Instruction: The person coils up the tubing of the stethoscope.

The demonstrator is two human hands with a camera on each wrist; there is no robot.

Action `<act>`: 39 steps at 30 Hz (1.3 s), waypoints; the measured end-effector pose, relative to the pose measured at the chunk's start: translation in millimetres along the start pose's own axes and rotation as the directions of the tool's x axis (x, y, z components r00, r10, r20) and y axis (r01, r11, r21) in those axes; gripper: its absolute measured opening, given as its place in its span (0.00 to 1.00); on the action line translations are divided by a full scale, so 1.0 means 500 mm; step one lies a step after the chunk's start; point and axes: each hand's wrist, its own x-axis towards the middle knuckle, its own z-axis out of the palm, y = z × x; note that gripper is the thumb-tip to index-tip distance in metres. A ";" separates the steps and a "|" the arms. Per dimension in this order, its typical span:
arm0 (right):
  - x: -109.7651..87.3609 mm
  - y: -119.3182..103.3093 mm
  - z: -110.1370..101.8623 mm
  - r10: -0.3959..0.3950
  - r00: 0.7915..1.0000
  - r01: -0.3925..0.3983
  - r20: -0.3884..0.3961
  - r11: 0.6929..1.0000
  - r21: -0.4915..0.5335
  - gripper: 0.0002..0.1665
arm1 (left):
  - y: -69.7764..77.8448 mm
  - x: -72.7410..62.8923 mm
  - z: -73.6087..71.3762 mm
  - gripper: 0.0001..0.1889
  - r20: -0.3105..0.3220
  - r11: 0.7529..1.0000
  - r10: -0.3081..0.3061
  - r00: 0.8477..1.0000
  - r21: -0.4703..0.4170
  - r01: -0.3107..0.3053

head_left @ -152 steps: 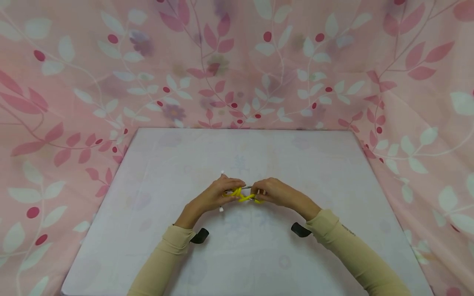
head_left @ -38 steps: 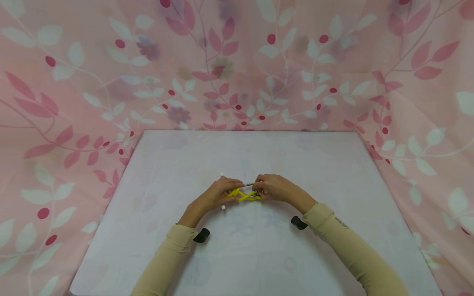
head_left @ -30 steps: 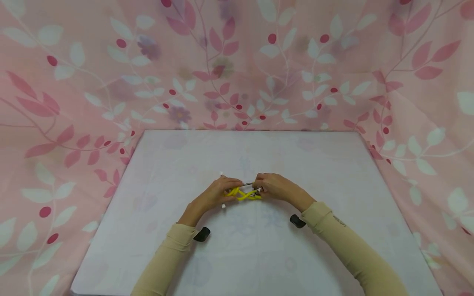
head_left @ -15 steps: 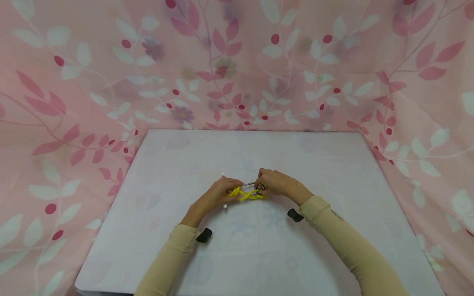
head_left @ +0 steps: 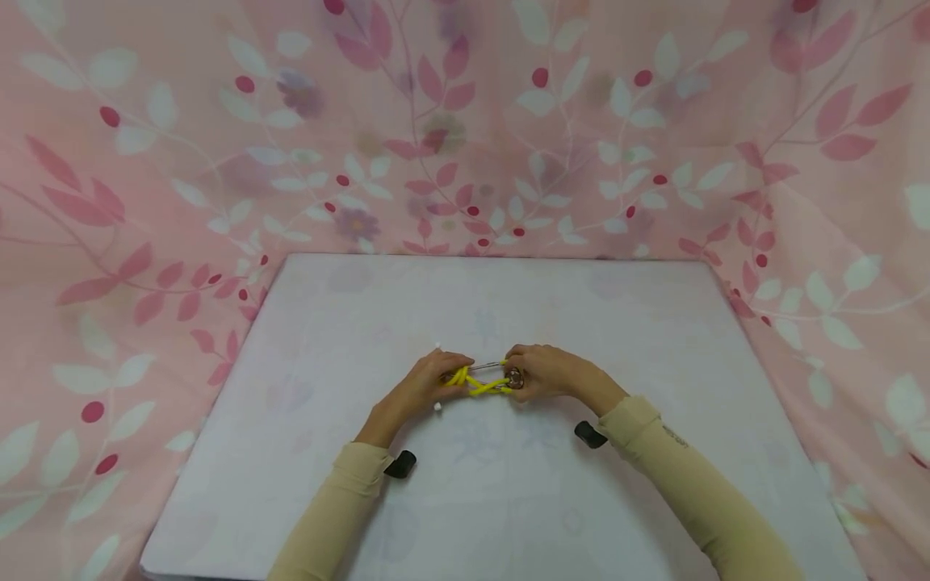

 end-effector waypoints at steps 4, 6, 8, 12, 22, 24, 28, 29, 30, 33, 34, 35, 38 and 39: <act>-0.005 -0.003 0.021 -0.011 0.999 0.006 -0.054 0.995 -0.102 0.29 | -0.002 0.000 0.000 0.26 0.004 1.000 0.001 1.000 -0.003 -0.001; -0.006 -0.002 0.029 -0.032 0.994 0.020 -0.102 0.993 -0.119 0.24 | -0.002 0.001 0.001 0.26 0.002 1.000 0.013 1.000 -0.009 -0.013; -0.011 0.000 0.033 -0.041 0.988 0.026 -0.146 0.995 -0.100 0.22 | -0.002 0.002 0.002 0.26 -0.001 1.000 0.017 1.000 -0.015 -0.018; -0.020 0.006 0.037 -0.070 0.976 0.058 -0.204 0.996 -0.060 0.20 | 0.001 0.006 0.003 0.27 0.008 0.999 0.009 1.000 -0.034 -0.009; -0.031 0.039 0.030 -0.034 0.973 0.027 -0.228 0.999 -0.030 0.24 | 0.012 0.044 -0.003 0.29 0.048 0.999 0.043 0.998 0.004 -0.043; -0.032 0.045 0.026 -0.006 0.978 0.003 -0.208 1.000 -0.015 0.24 | 0.014 0.054 -0.003 0.29 0.060 0.999 0.036 0.998 0.015 -0.037; -0.030 0.057 0.017 0.031 0.982 -0.030 -0.186 1.000 0.007 0.26 | 0.014 0.076 -0.005 0.31 0.090 1.000 -0.011 0.996 0.025 0.009; -0.030 0.061 0.015 0.037 0.982 -0.036 -0.185 0.999 0.008 0.26 | 0.014 0.081 -0.005 0.31 0.098 0.999 -0.027 0.995 0.030 0.024; -0.030 0.064 0.013 0.043 0.981 -0.041 -0.187 0.999 0.014 0.26 | 0.014 0.085 -0.004 0.31 0.105 0.999 -0.043 0.994 0.038 0.039; -0.028 0.074 0.010 0.052 0.978 -0.052 -0.202 0.999 0.007 0.26 | 0.013 0.099 -0.003 0.31 0.116 0.996 -0.083 0.990 0.047 0.078; -0.028 0.077 0.009 0.055 0.977 -0.055 -0.205 0.998 0.005 0.27 | 0.012 0.103 -0.003 0.32 0.117 0.995 -0.094 0.989 0.048 0.088; -0.027 0.080 0.008 0.060 0.977 -0.060 -0.205 0.998 0.008 0.27 | 0.012 0.106 -0.003 0.32 0.118 0.994 -0.105 0.987 0.050 0.099; -0.027 0.087 0.006 0.067 0.978 -0.064 -0.198 0.998 0.022 0.27 | 0.012 0.114 -0.005 0.33 0.130 0.991 -0.134 0.982 0.046 0.129; -0.026 0.088 0.005 0.071 0.979 -0.067 -0.192 0.997 0.030 0.27 | 0.012 0.116 -0.006 0.33 0.138 0.989 -0.142 0.980 0.045 0.137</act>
